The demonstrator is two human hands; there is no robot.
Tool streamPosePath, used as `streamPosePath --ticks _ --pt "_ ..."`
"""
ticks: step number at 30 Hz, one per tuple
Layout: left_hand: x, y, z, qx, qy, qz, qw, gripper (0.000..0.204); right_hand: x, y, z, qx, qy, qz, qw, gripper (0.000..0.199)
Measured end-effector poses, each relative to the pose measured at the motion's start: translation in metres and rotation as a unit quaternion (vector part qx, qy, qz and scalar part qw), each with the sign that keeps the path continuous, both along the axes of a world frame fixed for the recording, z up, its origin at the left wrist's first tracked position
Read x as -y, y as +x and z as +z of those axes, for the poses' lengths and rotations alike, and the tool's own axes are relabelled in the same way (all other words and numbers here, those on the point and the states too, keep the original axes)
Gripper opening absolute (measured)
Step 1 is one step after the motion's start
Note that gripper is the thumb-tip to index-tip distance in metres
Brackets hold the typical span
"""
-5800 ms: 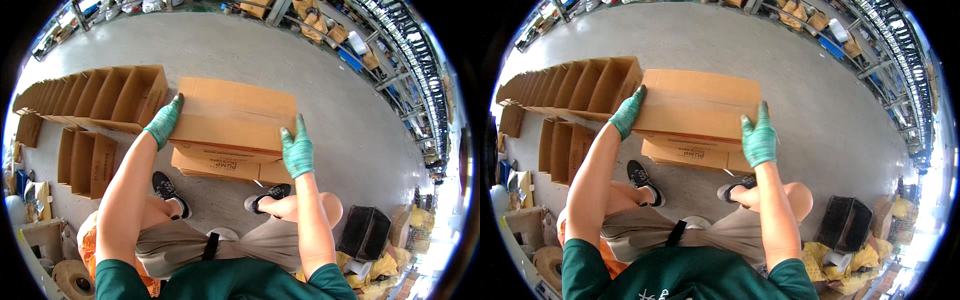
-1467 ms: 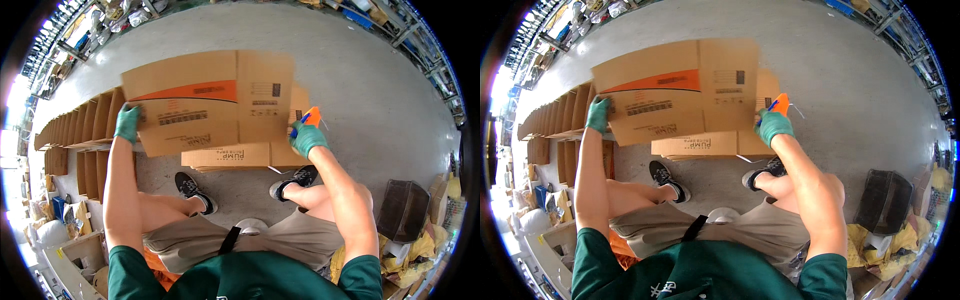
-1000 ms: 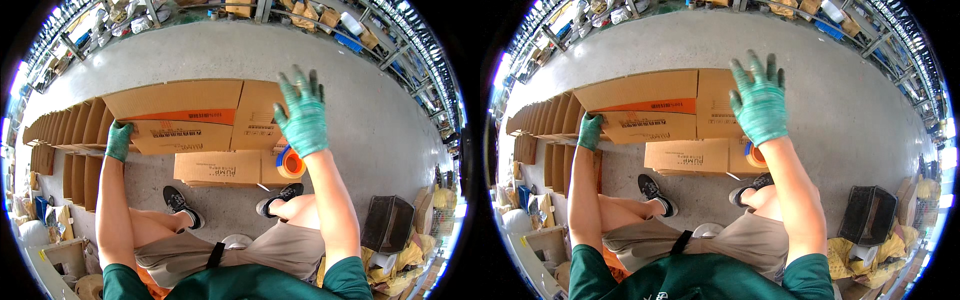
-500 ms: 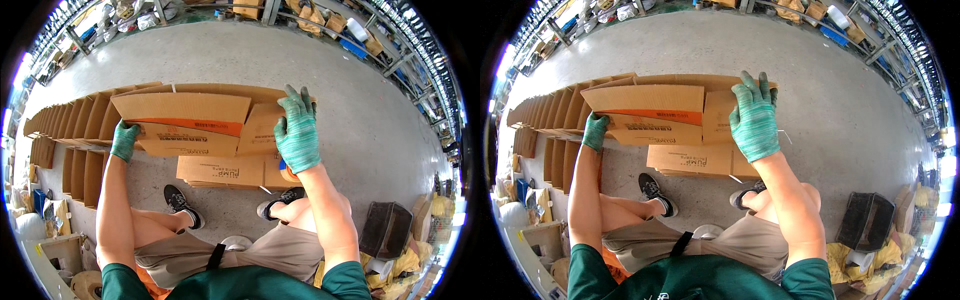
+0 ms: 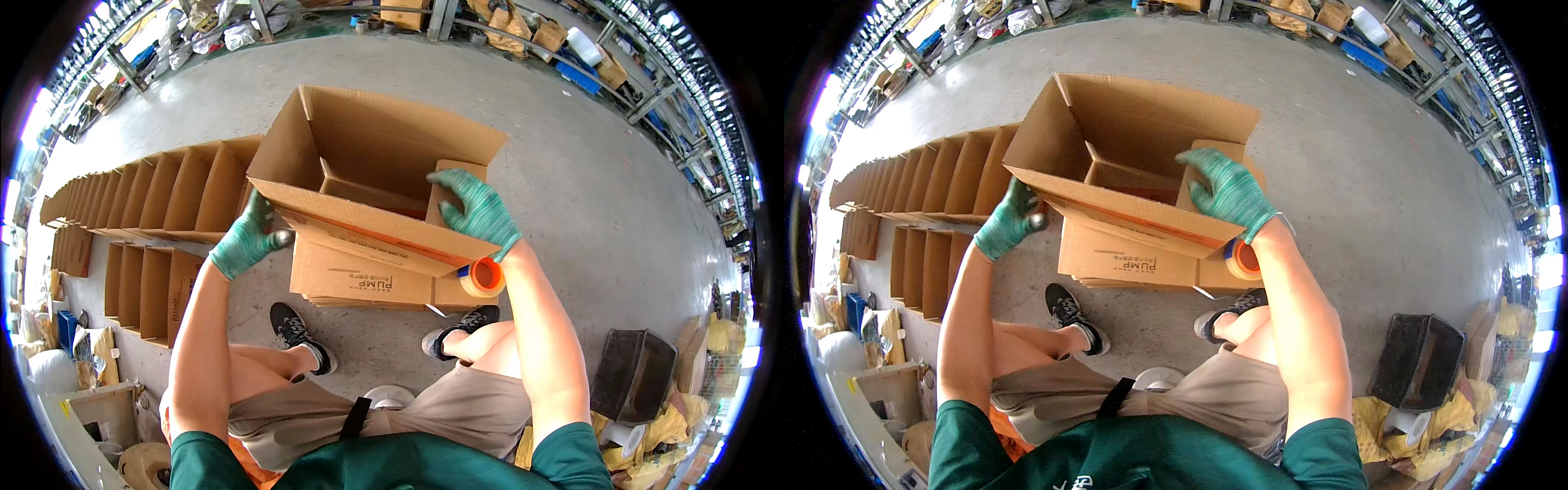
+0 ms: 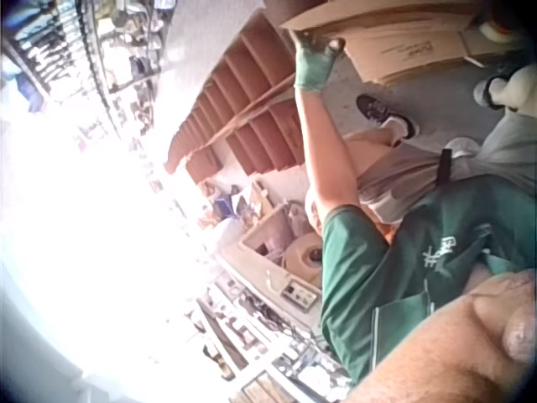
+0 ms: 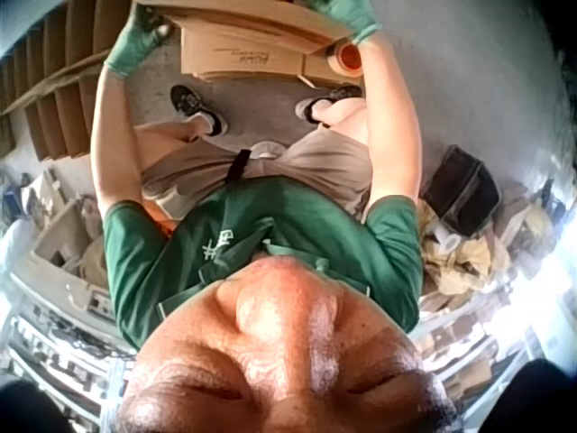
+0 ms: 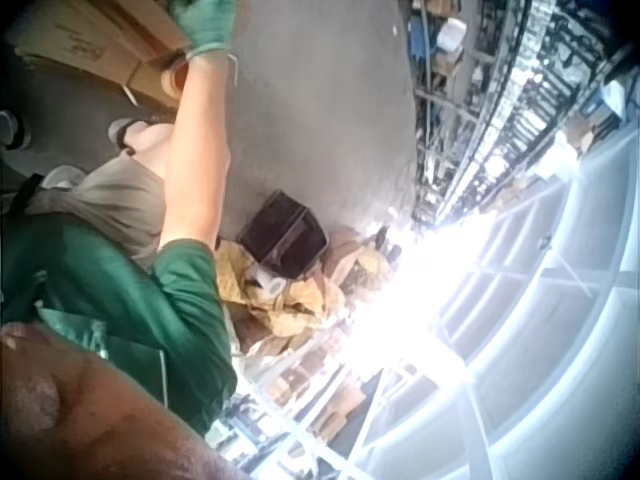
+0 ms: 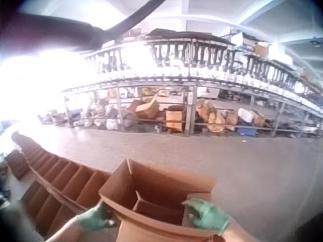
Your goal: The person sits on the floor in a warehouse and repeatedly assembles flat cardboard boxes into rectangular shapes. They use a handheld tape dispenser to seal the top flaps of each box and then place the finished boxes into a stack.
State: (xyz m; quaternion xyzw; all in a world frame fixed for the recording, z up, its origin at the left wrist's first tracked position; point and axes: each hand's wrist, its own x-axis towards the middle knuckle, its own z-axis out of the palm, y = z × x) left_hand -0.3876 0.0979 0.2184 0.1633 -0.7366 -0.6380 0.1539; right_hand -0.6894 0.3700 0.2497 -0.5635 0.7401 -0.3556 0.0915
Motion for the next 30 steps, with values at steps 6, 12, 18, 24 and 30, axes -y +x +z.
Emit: streamPosePath --ticks 6,12,18,24,30 --pt "0.004 -0.017 0.024 -0.044 -0.135 -0.021 0.99 0.095 -0.009 -0.003 -0.005 0.216 -0.114 -0.003 0.97 0.03" --pt "0.009 -0.026 0.01 -0.005 -0.143 0.091 0.986 0.075 0.0 -0.013 -0.01 0.472 -0.243 -0.036 0.847 0.023" --pt "-0.005 -0.045 0.003 0.045 -0.219 0.194 0.955 0.08 0.004 -0.015 0.025 0.335 -0.143 -0.317 0.875 0.036" --pt "-0.015 -0.045 0.021 0.084 -0.089 0.159 0.98 0.096 0.007 -0.02 0.004 0.396 -0.122 -0.208 0.886 0.042" --pt "-0.016 -0.039 0.012 0.123 -0.255 0.131 0.95 0.076 -0.012 -0.018 -0.035 0.26 -0.069 -0.127 0.955 0.039"
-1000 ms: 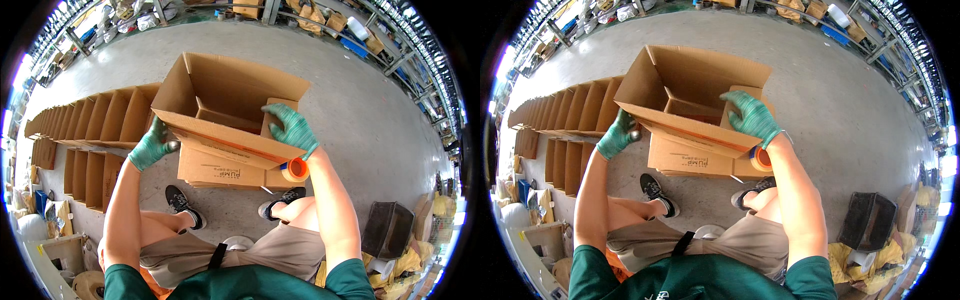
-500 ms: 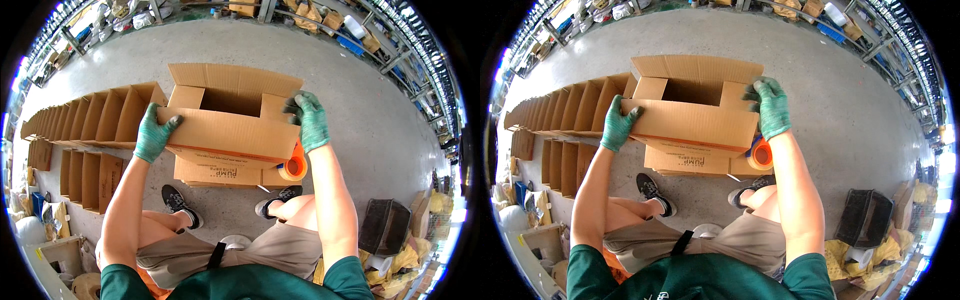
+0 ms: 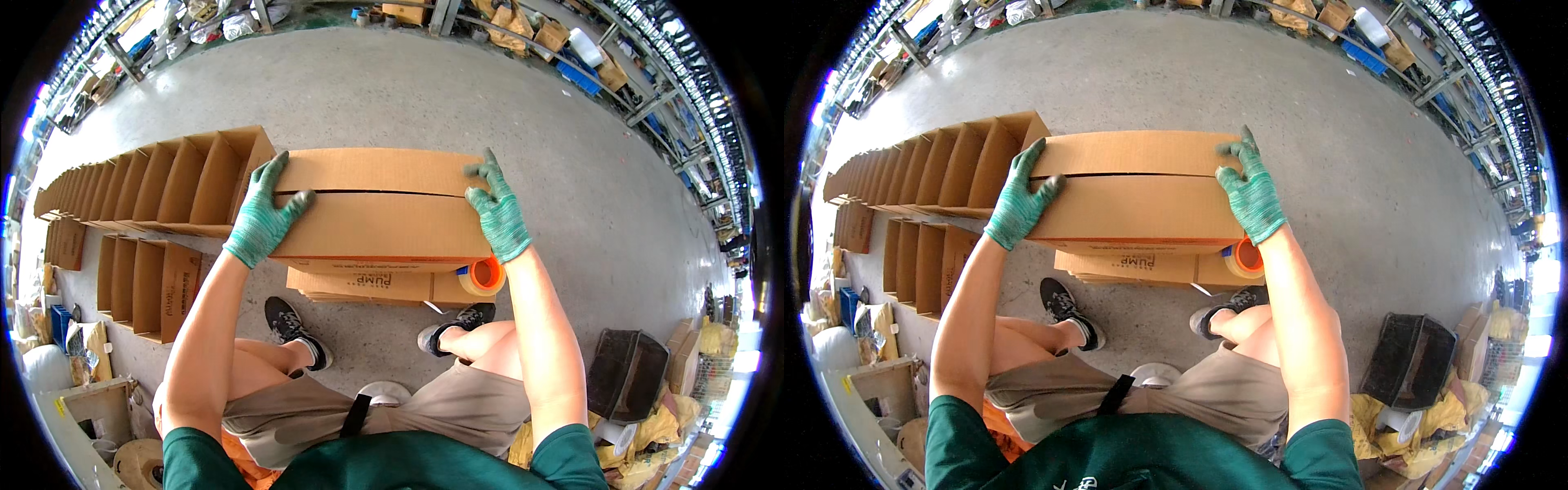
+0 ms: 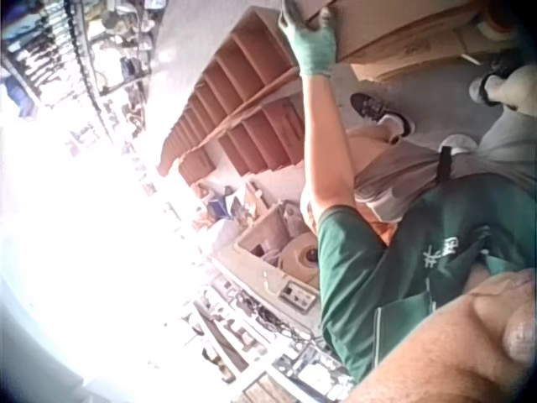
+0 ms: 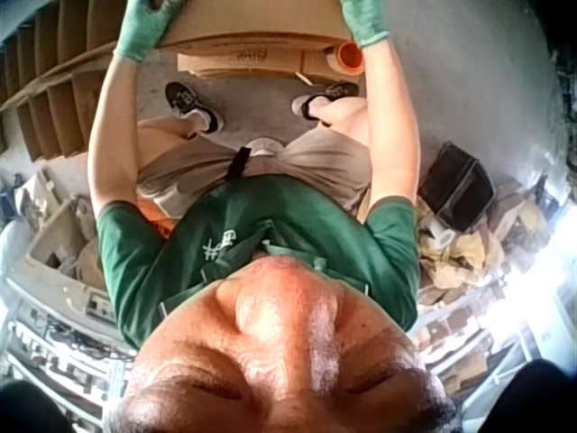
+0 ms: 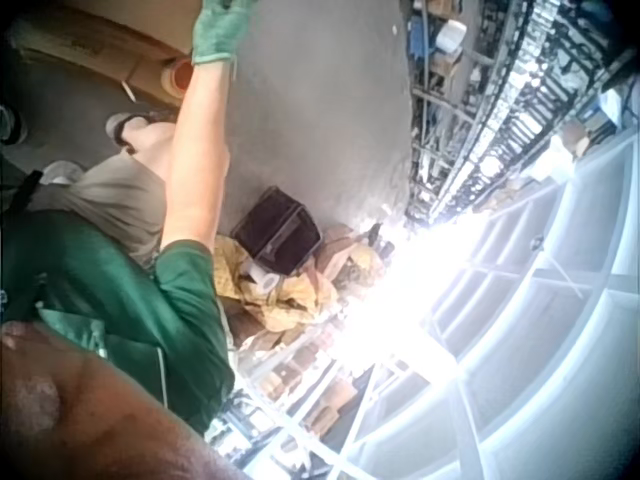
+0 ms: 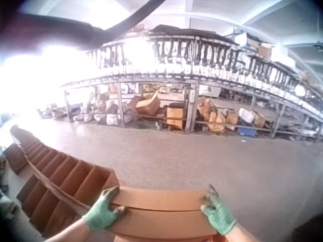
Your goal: The person sits on the floor in a warehouse and repeatedly assembles flat cardboard boxes into rectangular shapes. They use a handheld tape dispenser to seal the top flaps of each box and then place the finished boxes into a stack.
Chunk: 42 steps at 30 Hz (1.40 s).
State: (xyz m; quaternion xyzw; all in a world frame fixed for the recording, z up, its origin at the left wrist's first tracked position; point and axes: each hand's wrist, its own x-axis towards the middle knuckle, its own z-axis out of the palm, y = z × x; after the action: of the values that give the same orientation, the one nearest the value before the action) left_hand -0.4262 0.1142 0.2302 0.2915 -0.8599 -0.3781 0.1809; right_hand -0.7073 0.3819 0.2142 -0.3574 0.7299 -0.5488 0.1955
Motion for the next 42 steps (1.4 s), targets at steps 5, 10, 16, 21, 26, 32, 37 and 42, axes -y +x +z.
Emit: streamPosePath --ticks 5,10,16,21,26,32,37,42 --pt "0.006 -0.001 -0.02 -0.094 0.162 0.032 0.982 0.054 0.003 0.016 0.013 -0.079 0.042 0.016 0.996 0.041" --pt "0.006 -0.001 -0.023 -0.091 0.205 0.049 0.973 0.054 0.003 0.019 0.015 -0.132 0.096 0.02 0.986 0.045" --pt "-0.002 -0.004 -0.009 -0.105 0.25 0.064 0.96 0.056 -0.022 -0.014 -0.007 0.002 0.066 -0.011 0.998 0.04" --pt "-0.001 -0.007 -0.013 -0.09 0.222 0.066 0.969 0.053 -0.081 -0.026 -0.084 -0.293 0.529 0.176 0.777 0.042" --pt "0.002 -0.003 -0.015 -0.065 0.205 0.079 0.973 0.053 -0.061 0.031 -0.118 -0.183 0.499 0.021 0.847 0.043" --pt "0.005 -0.005 -0.015 -0.068 0.184 0.07 0.978 0.052 -0.079 -0.051 -0.091 -0.055 0.178 -0.017 0.982 0.041" --pt "0.003 -0.006 -0.013 -0.047 0.217 0.07 0.973 0.051 -0.038 -0.037 0.089 0.053 -0.185 -0.038 0.981 0.052" --pt "0.008 -0.002 -0.023 -0.075 0.137 0.044 0.987 0.049 0.025 -0.013 0.124 0.01 -0.04 0.148 0.988 0.047"
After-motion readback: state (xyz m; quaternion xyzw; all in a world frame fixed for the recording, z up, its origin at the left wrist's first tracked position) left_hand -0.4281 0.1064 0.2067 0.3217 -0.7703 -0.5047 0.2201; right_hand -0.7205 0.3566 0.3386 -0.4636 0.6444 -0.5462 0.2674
